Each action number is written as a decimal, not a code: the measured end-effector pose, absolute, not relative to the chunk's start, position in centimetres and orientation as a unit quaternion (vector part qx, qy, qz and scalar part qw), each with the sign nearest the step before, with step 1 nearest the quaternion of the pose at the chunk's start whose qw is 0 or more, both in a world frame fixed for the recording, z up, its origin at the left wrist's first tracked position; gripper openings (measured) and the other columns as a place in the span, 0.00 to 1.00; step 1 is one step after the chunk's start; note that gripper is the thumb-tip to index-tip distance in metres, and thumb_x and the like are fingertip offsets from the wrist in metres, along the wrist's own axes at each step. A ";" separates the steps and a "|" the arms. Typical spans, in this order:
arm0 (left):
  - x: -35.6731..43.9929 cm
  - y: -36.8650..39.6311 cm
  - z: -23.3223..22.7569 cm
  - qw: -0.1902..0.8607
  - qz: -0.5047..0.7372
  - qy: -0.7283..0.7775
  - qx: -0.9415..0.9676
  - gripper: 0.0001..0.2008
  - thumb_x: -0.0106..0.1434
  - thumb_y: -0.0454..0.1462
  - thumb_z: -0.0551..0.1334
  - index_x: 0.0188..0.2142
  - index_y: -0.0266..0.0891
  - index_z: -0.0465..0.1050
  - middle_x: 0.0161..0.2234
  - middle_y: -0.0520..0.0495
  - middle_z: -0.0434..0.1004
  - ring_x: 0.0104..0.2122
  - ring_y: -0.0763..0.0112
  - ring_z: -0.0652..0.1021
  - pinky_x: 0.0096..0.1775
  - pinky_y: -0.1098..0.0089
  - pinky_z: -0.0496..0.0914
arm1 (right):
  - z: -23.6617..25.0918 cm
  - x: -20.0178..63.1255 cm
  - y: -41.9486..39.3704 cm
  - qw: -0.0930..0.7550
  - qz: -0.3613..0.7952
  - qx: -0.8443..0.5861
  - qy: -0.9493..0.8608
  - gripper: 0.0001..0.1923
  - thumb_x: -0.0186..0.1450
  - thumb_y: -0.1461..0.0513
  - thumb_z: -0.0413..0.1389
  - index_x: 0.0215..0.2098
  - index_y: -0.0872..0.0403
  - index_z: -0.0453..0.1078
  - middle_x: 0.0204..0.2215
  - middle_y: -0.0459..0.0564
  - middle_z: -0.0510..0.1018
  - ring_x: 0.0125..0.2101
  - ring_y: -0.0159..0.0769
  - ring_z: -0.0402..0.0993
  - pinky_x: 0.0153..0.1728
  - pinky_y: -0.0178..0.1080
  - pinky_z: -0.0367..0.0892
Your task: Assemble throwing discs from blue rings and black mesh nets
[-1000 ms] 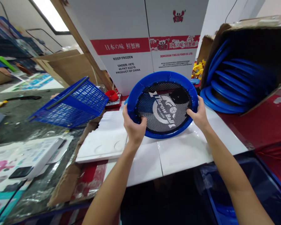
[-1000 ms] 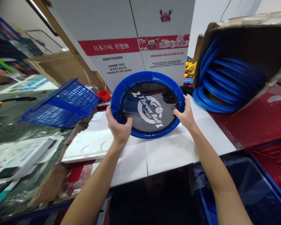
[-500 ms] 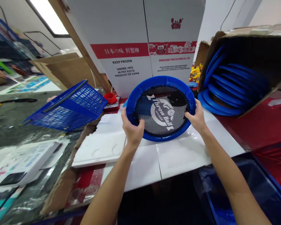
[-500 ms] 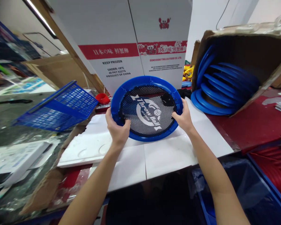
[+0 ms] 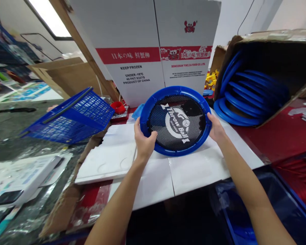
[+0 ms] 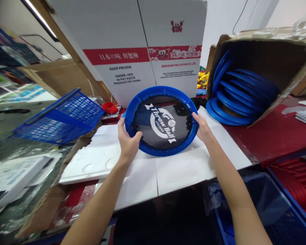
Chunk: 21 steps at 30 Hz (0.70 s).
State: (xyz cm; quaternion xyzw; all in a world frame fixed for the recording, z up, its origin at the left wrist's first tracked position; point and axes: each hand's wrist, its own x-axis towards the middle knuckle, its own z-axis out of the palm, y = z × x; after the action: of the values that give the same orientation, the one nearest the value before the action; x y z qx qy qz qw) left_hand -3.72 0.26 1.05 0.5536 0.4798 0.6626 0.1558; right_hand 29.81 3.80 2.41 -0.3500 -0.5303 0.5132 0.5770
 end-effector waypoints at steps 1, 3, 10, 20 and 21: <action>-3.7 0.3 0.9 0.161 0.660 0.482 0.554 0.46 0.55 0.30 0.69 0.73 0.43 0.63 0.72 0.37 0.66 0.74 0.48 0.67 0.77 0.50 0.58 | 2.2 30.3 4.3 0.572 0.512 -0.360 -0.531 0.31 0.74 0.36 0.52 0.61 0.46 0.75 0.55 0.52 0.86 0.53 0.51 0.84 0.56 0.59 0.80; -3.5 0.2 0.7 0.174 0.654 0.485 0.554 0.46 0.55 0.29 0.69 0.74 0.43 0.63 0.72 0.37 0.67 0.74 0.47 0.67 0.77 0.49 0.58 | 1.6 31.9 5.5 0.567 0.446 -0.431 -0.543 0.35 0.76 0.34 0.44 0.59 0.47 0.75 0.50 0.53 0.86 0.51 0.50 0.83 0.54 0.58 0.79; -3.3 0.3 0.7 0.202 0.628 0.499 0.562 0.45 0.55 0.31 0.73 0.71 0.41 0.67 0.67 0.36 0.72 0.71 0.43 0.71 0.77 0.44 0.57 | -1.3 39.0 7.0 0.455 -0.028 -0.704 -0.544 0.25 0.71 0.62 0.54 0.65 0.60 0.70 0.70 0.71 0.67 0.71 0.61 0.55 0.73 0.66 0.47; -1.7 -0.2 -0.2 0.269 0.558 0.552 0.558 0.42 0.58 0.37 0.72 0.71 0.44 0.66 0.67 0.38 0.74 0.69 0.44 0.73 0.75 0.43 0.59 | -3.4 38.6 7.7 0.247 -0.123 -0.818 -0.504 0.34 0.69 0.65 0.52 0.73 0.62 0.60 0.77 0.76 0.53 0.76 0.70 0.44 0.72 0.72 0.39; -1.6 -0.1 -0.6 0.275 0.558 0.552 0.555 0.41 0.58 0.38 0.72 0.70 0.45 0.66 0.67 0.39 0.74 0.69 0.44 0.73 0.75 0.43 0.59 | -3.1 38.7 7.5 0.251 -0.125 -0.814 -0.509 0.32 0.69 0.65 0.52 0.72 0.62 0.62 0.76 0.77 0.56 0.75 0.71 0.47 0.71 0.72 0.41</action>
State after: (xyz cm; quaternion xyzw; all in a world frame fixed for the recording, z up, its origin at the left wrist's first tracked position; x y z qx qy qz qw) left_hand -1.60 -0.12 -0.56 0.5554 0.5519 0.5579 0.2752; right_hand 38.66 7.46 -3.08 -0.8136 -0.5092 -0.1248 0.2513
